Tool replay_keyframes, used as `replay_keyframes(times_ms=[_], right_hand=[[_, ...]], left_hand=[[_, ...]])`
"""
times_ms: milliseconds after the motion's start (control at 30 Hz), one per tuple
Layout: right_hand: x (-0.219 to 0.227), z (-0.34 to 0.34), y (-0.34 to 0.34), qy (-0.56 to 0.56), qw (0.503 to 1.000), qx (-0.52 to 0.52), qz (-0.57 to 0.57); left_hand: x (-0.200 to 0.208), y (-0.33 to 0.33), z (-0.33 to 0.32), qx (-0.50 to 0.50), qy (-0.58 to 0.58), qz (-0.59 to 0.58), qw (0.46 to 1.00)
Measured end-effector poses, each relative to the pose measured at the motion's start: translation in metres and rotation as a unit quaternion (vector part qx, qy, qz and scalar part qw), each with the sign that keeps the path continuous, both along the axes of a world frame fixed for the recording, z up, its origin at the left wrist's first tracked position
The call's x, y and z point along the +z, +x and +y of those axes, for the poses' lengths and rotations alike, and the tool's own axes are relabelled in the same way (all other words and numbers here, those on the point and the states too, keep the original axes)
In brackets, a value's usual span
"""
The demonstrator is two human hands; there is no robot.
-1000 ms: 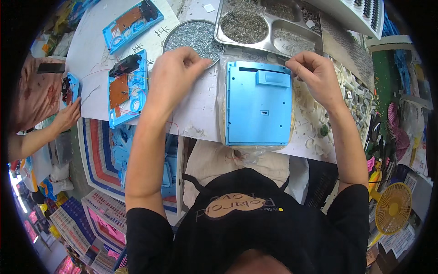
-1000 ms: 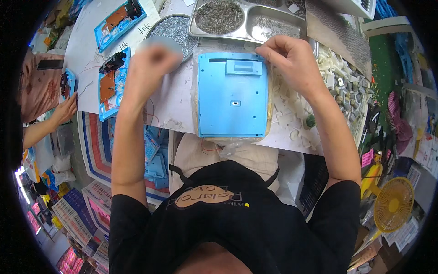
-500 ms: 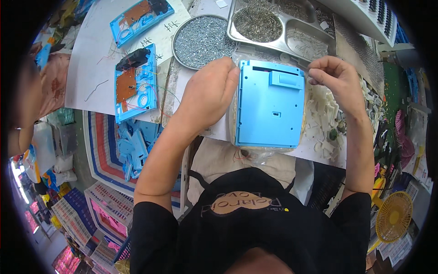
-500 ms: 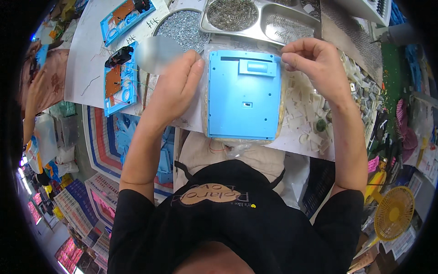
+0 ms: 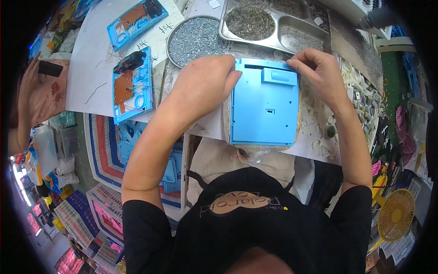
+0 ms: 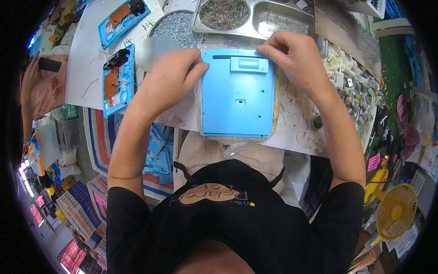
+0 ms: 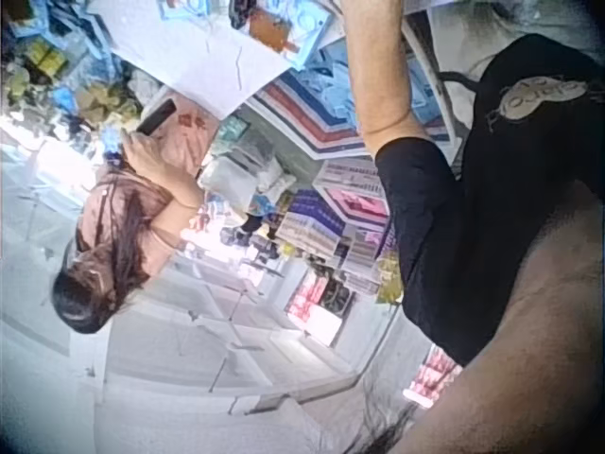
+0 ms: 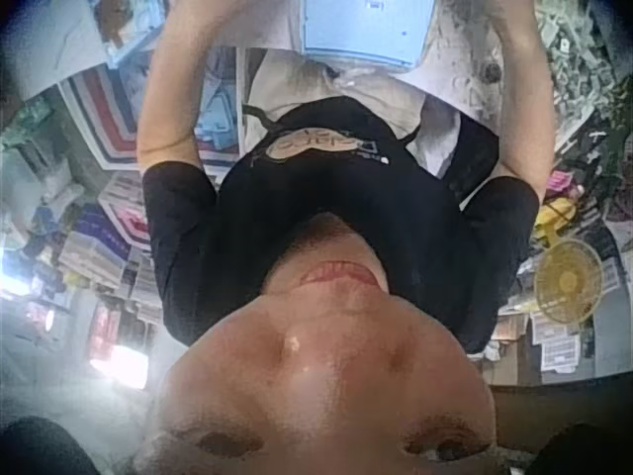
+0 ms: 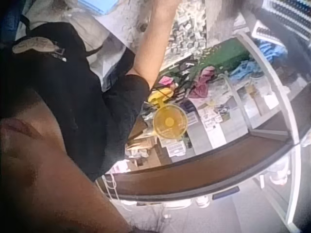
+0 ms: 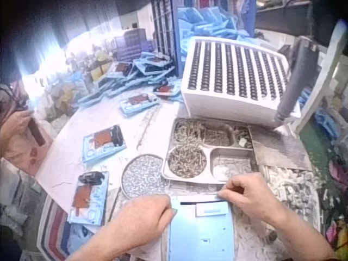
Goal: Assemble a blue electronic device by placing internal components and soldering wires.
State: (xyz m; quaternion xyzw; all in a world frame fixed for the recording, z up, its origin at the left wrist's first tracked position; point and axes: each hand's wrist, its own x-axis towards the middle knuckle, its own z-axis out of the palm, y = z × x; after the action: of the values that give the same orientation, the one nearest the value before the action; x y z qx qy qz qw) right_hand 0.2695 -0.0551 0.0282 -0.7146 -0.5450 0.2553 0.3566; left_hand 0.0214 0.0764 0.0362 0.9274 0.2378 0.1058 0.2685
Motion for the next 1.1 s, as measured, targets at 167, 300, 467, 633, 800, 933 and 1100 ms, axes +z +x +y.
replay_keyframes(times_ms=[167,300,467,633,800,933,1100], right_hand=[[0.003,0.003,0.001,-0.045,0.998,-0.001,-0.038],[0.002,0.004,0.003,-0.042,0.999,0.001,-0.005],[-0.002,0.003,0.003,-0.042,0.999,-0.013,-0.01],[-0.005,0.001,0.001,-0.014,0.999,-0.006,-0.035],[-0.01,-0.002,0.005,-0.007,0.999,-0.002,-0.038],[-0.006,-0.001,0.004,-0.018,0.999,0.004,-0.03],[0.014,0.0,0.019,0.021,0.991,-0.035,0.126]], left_hand=[[-0.001,0.004,0.002,0.004,-0.008,0.001,1.0],[0.0,0.004,0.002,0.02,-0.081,-0.006,0.997],[-0.004,0.0,0.002,0.034,-0.137,-0.019,0.99],[-0.003,-0.004,0.005,0.03,-0.149,-0.009,0.988],[0.009,-0.015,0.047,0.112,0.08,0.016,0.99],[-0.002,-0.014,0.064,0.081,0.195,0.14,0.967],[-0.009,-0.013,0.072,0.052,0.169,0.188,0.966]])
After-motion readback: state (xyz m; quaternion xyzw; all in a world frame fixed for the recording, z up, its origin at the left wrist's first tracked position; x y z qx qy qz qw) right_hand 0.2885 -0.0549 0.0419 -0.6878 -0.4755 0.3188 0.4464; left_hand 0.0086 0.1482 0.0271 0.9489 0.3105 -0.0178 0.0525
